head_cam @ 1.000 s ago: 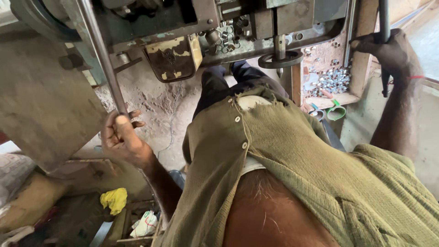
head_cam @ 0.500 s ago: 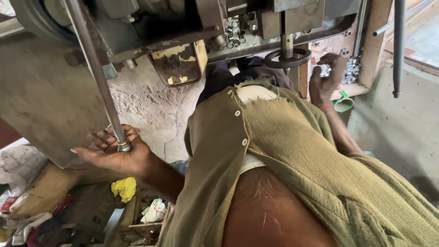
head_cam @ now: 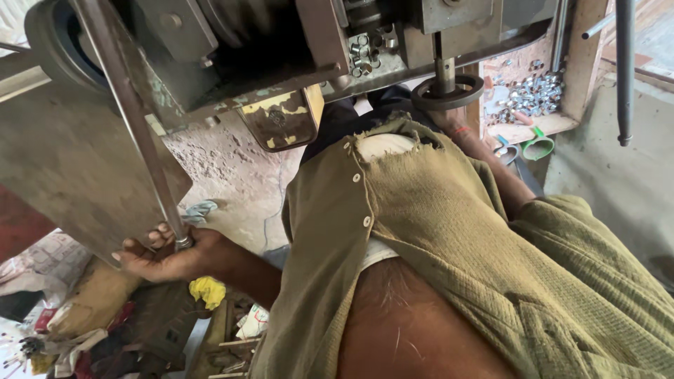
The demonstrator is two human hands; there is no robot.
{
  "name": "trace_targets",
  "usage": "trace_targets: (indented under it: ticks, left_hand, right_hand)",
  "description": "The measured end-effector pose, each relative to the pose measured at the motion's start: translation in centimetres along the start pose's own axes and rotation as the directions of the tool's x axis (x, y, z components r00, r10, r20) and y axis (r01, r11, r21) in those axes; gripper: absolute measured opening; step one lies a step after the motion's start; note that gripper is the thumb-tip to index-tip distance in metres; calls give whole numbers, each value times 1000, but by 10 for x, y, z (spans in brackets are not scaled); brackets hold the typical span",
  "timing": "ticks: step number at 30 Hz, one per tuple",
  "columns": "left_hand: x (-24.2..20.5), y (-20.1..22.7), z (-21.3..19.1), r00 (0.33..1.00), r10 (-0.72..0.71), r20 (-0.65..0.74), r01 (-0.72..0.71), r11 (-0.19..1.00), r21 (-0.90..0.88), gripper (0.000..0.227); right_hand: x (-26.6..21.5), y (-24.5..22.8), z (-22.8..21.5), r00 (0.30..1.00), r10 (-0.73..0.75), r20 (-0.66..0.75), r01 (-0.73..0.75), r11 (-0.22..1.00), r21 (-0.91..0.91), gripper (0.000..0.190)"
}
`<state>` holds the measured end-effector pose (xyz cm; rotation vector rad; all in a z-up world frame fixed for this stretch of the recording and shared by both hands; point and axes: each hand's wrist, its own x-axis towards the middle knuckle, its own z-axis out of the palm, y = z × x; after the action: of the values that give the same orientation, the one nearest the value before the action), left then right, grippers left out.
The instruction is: The person operates a manual metal press machine in a workshop. They repeatedly insert small metal pieces into the machine's die and pull a lever to stamp or shape them, then remove the finished pieces.
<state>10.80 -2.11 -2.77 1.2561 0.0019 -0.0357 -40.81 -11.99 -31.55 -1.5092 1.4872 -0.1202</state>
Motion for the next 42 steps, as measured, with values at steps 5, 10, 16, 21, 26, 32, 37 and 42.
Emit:
trace_targets:
  ticks: [5,10,16,21,26,32,37,42]
  left_hand:
    - [6,1,28,988,148,-41,-145,988,58,37]
    - [-9,6,44,391,485,782,-897,11,442,54]
    - [41,-7,4,978,205,-42,-196,966,171,33]
    - [47,-7,7,981,119,-154,-108,991,77,29]
    - [36,-1,18,978,131,-162,-110,985,130,26]
    - [41,-1,11,986,62,-156,-52,996,73,28]
    - [43,0,6,986,87,-140,-71,991,117,28]
    - [44,-2,8,982,61,-178,-45,995,89,26]
  right_hand:
    - [6,-13,23,964,171,205,-133,973,-187,42]
    - [-58,-48,-15,953,126,277,-174,972,157,42]
    - [-22,-96,-19,917,254,308,-312,937,157,47]
    - [-21,-122,-34,949,190,252,-256,930,262,51]
    - [-52,-133,-83,854,437,284,-510,814,280,31]
    - [-56,-44,-117,966,247,77,-257,952,167,30]
    - [-9,11,-29,978,-27,206,94,941,-324,20]
    - [-38,-53,-22,973,-30,228,-3,990,143,33]
